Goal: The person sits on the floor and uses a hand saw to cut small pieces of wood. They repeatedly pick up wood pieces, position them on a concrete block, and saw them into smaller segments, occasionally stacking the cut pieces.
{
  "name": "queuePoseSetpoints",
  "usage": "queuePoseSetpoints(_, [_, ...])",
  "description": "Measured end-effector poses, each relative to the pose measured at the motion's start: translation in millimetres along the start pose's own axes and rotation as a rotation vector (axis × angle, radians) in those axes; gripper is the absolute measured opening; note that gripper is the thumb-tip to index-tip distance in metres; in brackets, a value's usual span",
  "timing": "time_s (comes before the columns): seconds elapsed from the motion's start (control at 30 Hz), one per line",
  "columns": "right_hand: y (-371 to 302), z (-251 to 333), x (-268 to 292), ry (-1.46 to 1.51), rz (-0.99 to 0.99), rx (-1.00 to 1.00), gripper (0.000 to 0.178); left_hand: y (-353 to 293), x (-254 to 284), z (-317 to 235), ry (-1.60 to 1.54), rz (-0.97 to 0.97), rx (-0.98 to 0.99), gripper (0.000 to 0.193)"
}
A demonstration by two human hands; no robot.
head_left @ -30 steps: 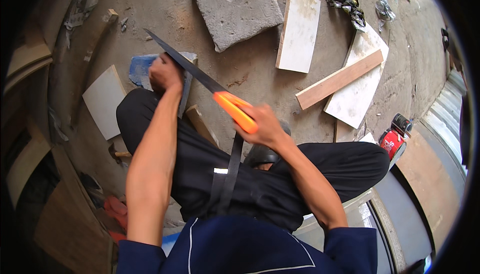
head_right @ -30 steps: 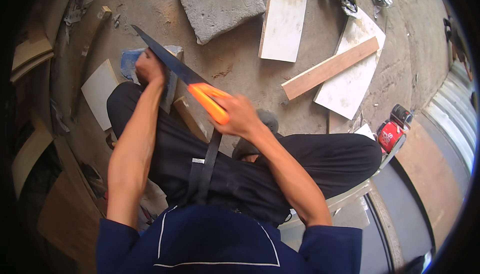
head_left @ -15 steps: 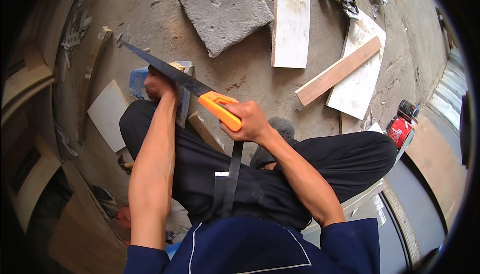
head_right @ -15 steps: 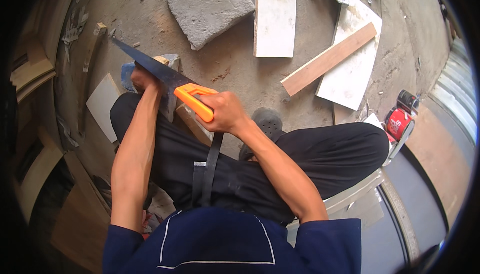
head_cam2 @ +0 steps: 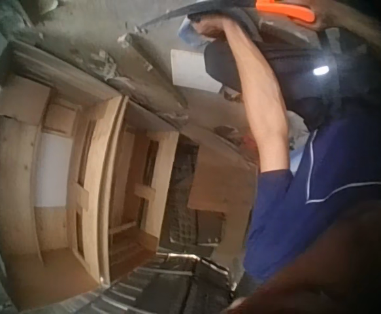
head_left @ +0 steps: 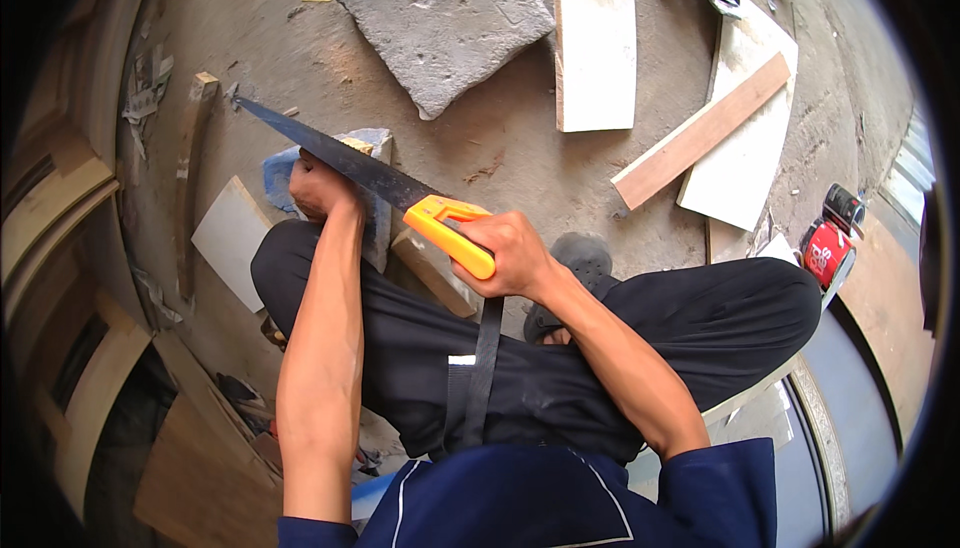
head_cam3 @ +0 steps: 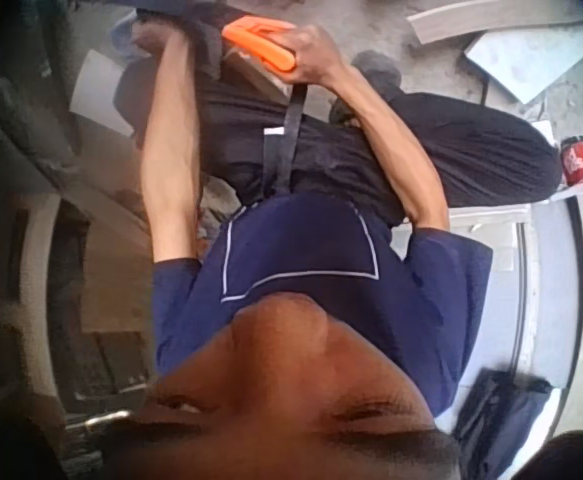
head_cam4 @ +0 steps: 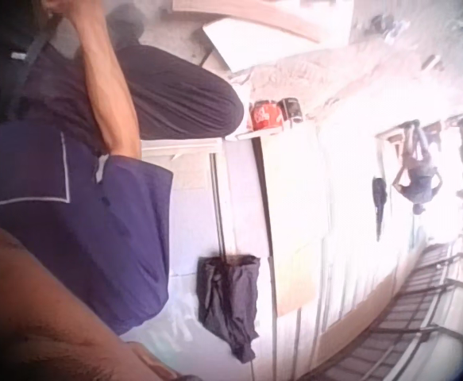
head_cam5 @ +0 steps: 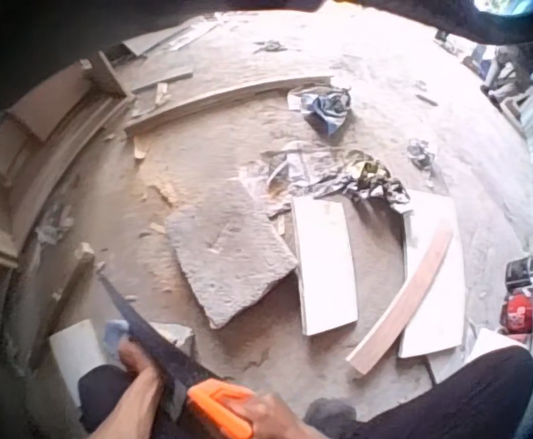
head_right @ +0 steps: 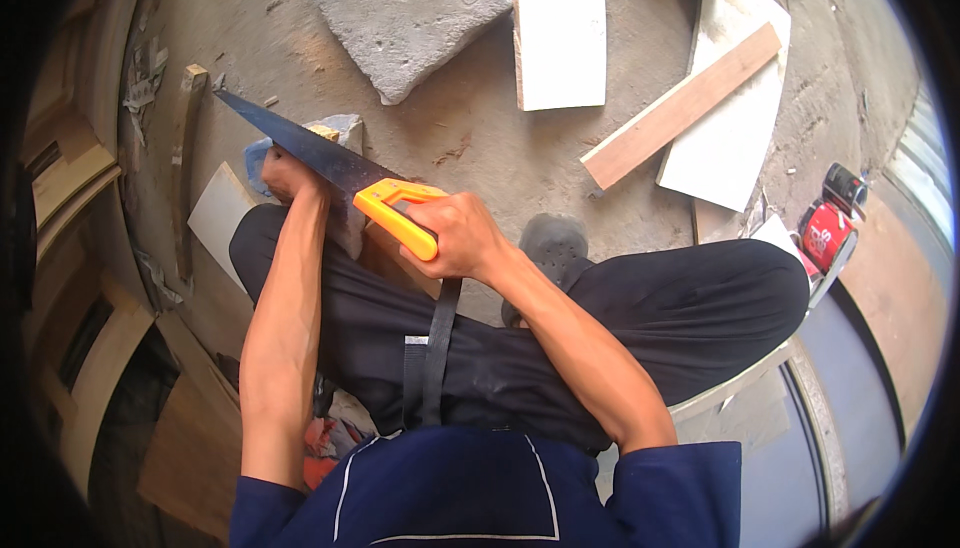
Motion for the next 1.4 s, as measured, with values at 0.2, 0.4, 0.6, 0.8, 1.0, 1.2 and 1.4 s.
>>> queuePoseSetpoints(0.2, [16,4,0,-0.034,0.017,-0.035,0.015,-2,3,-5,-0.021,0.03,-0.037,0.053])
queuePoseSetpoints(0.4, [7,3,6,0.01,0.063,-0.02,0.013,0,6,-1,0.003,0.051,-0.023,0.052])
queuePoseSetpoints(0.6, [37,1,5,-0.042,0.112,-0.029,0.012,2,3,-1,0.02,0.05,0.004,0.042])
queuePoseSetpoints(0.8, [14,1,3,0.012,0.099,-0.027,0.017,1,3,0,-0.009,0.041,0.001,0.049])
queuePoseSetpoints(1.0, [34,-2,5,-0.021,0.124,-0.039,0.013,2,4,-8,0.061,0.0,0.053,0.046])
queuePoseSetpoints(1.2, [28,4,10,0.001,0.115,-0.047,0.01,-1,3,-7,-0.027,0.034,0.038,0.047])
queuePoseSetpoints(1.4, [18,11,11,0.049,0.088,-0.042,0.008,0,5,-8,0.049,0.042,0.06,0.048])
Point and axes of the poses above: each hand's wrist, its own y-axis towards the middle knuckle, its own x-axis out of the back of the hand, z = x × y, the point moved 1 cm from there along y, towards the middle knuckle, and after that the axes turned 15 degrees about z, right-handed, at the moved point
